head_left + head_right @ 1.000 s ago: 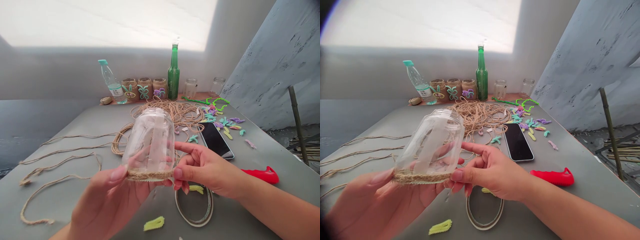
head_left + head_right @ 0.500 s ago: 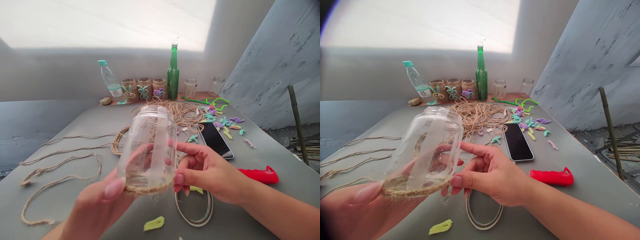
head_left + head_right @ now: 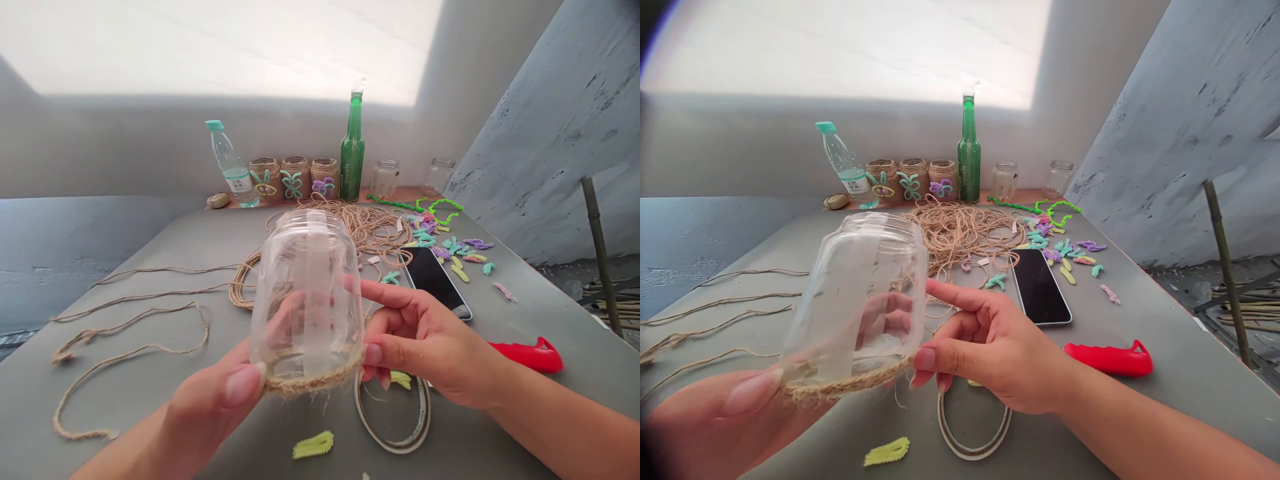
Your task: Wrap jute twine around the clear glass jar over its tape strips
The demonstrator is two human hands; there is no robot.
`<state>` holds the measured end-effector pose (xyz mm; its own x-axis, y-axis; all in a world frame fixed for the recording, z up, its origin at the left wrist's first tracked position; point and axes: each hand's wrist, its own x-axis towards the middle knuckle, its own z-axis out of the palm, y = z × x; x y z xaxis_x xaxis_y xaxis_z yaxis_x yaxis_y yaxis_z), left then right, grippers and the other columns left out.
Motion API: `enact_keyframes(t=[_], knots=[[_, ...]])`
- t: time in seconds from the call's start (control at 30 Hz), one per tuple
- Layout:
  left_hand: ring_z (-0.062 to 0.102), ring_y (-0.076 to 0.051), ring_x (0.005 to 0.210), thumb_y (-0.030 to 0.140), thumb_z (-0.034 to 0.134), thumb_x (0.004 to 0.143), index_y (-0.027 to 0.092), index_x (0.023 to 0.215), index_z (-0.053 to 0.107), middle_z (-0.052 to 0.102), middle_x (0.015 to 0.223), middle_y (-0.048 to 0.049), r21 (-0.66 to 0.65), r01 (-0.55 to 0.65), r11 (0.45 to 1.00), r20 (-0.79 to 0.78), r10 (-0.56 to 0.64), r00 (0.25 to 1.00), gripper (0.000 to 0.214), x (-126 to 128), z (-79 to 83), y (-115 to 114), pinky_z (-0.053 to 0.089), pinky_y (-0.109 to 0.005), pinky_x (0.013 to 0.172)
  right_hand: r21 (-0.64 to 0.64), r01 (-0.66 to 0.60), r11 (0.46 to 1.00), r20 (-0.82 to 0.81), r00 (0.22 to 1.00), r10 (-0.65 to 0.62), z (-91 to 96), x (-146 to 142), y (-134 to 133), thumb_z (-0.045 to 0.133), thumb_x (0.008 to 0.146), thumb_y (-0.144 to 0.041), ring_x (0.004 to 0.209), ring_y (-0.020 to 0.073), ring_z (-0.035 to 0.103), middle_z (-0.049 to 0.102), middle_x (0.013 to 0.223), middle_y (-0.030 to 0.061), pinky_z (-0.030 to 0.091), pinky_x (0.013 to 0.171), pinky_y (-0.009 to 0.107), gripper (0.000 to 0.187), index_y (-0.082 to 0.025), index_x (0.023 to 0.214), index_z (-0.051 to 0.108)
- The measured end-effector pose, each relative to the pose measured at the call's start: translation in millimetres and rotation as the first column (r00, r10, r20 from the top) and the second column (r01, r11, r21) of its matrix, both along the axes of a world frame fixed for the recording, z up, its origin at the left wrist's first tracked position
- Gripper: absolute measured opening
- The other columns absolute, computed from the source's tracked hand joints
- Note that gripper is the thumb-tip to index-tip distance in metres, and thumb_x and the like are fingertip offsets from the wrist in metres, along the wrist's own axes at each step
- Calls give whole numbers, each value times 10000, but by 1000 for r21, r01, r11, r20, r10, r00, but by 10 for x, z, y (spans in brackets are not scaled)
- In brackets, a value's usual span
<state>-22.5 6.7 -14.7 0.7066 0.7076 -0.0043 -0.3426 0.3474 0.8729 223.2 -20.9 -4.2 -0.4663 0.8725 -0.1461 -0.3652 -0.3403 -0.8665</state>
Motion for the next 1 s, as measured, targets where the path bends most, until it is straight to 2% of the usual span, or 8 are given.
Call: enact_keyframes(t=[0.1, 0.17, 0.33, 0.4, 0.6, 0.7, 0.9, 1.0], knots=[[690, -352, 1268, 530, 866, 715, 401, 1237, 780, 783, 1293, 91, -48, 19, 999, -56, -22, 998, 544, 31, 75, 0, 561, -414, 1066, 9, 15, 1000, 26, 1000, -15, 22, 8, -7, 877, 855, -188, 721, 95, 727, 791, 750, -18, 578, 669, 193, 674, -278, 1467, 611], [685, -343, 1269, 543, 854, 723, 404, 1275, 758, 763, 1340, 84, -35, -38, 999, -91, 34, 995, 577, 22, 94, -11, 570, -406, 1043, 14, 20, 1000, 54, 998, -21, 9, -1, 2, 883, 848, -196, 731, 100, 727, 799, 772, -10, 576, 671, 197, 699, -282, 1481, 598], [747, -354, 1127, 544, 870, 703, 395, 1247, 769, 797, 1274, 5, 52, -139, 989, -111, 144, 983, 572, -21, 31, -14, 614, -441, 933, 11, 28, 1000, 51, 998, -29, -7, -21, 34, 866, 863, -178, 707, 90, 716, 802, 781, -8, 573, 666, 194, 715, -274, 1506, 569], [772, -362, 1065, 536, 880, 706, 398, 1333, 710, 812, 1231, -28, 56, -147, 988, -109, 152, 982, 664, -37, -3, 8, 621, -464, 915, 23, 53, 998, 36, 998, -54, 13, -11, 36, 867, 859, -173, 737, 105, 734, 792, 760, -13, 573, 657, 193, 713, -264, 1502, 572], [621, -461, 1336, 575, 840, 734, 395, 1481, 574, 645, 1531, -47, 62, -123, 991, -152, 131, 980, 813, -59, -7, 19, 510, -597, 1103, 69, 99, 993, 133, 985, -108, 29, 24, 0, 884, 844, -219, 715, 117, 707, 782, 766, -11, 555, 677, 231, 749, -283, 1517, 560], [583, -447, 1376, 580, 888, 682, 432, 1507, 526, 581, 1587, -13, 103, -131, 986, -211, 150, 966, 913, 2, 15, -16, 489, -561, 1130, 111, 121, 986, 213, 967, -143, -9, 1, -26, 879, 843, -201, 727, 122, 678, 781, 798, -12, 528, 703, 247, 767, -320, 1526, 550], [753, -329, 1057, 450, 938, 677, 504, 1482, 499, 751, 1301, -5, 178, -274, 945, -295, 316, 901, 918, 81, -30, -42, 624, -338, 768, 201, 153, 968, 322, 923, -213, -42, -69, -84, 870, 852, -208, 811, 151, 696, 785, 840, -26, 521, 753, 271, 816, -374, 1558, 495], [768, -294, 938, 453, 931, 690, 492, 1502, 462, 735, 1325, -28, 137, -307, 942, -290, 334, 897, 938, 35, -95, -22, 607, -311, 689, 209, 154, 966, 299, 930, -213, -15, -69, -112, 867, 855, -183, 802, 129, 693, 781, 842, -44, 526, 786, 264, 831, -397, 1560, 481]])
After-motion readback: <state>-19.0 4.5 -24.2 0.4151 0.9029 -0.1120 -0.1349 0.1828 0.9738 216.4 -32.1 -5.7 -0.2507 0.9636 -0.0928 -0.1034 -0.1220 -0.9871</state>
